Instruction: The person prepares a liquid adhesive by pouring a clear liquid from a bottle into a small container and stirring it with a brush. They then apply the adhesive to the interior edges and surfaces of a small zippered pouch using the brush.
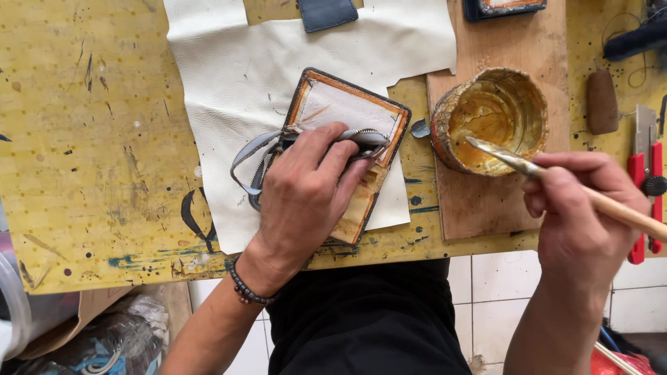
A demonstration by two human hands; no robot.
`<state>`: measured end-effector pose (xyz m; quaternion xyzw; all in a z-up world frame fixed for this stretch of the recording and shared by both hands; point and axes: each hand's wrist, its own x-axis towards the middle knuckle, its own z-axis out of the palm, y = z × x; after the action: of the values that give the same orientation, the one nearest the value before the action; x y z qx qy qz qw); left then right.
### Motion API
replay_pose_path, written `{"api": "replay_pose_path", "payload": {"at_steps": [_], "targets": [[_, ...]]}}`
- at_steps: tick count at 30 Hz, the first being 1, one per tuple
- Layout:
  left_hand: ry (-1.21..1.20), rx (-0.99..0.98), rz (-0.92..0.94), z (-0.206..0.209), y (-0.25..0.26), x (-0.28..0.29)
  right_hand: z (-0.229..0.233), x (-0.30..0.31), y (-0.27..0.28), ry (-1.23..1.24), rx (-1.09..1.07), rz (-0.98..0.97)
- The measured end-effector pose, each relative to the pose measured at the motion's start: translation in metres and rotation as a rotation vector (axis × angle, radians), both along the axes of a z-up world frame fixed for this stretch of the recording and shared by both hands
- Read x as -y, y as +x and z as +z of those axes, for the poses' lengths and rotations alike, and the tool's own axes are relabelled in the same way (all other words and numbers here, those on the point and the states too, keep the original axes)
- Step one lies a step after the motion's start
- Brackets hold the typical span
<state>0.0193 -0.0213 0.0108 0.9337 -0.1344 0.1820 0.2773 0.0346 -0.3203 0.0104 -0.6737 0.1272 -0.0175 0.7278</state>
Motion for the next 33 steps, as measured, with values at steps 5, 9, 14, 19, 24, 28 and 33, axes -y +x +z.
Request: {"api": "replay_pose_path", "payload": {"at_steps": [5,9,14,19,24,28,33], "targets": [[-0.106,0.015,0.014,-0.001,0.001,0.0,-0.003,0.007,0.001,0.222,0.04,0.065],[-0.172,-0.073,-0.088,0.006,0.002,-0.007,-0.004,-0.006,-0.013,0.001,0.04,0.129],[-0.24,-0.215,-0.179,0.007,-0.004,-0.018,0.0,-0.034,-0.032,-0.065,0.053,0.311],[-0.177,-0.137,-0.151,0.006,-0.008,-0.014,0.003,-0.05,-0.029,-0.371,0.11,0.497],[-0.19,-0.141,-0.158,0.004,-0.01,-0.016,0.005,-0.055,-0.032,-0.393,0.15,0.546],[-0.21,-0.123,-0.165,0.001,-0.009,-0.016,0.001,-0.051,-0.033,-0.362,0.165,0.522],[-0.209,-0.121,-0.161,0.0,-0.01,-0.015,0.005,-0.055,-0.031,-0.414,0.2,0.539]]}}
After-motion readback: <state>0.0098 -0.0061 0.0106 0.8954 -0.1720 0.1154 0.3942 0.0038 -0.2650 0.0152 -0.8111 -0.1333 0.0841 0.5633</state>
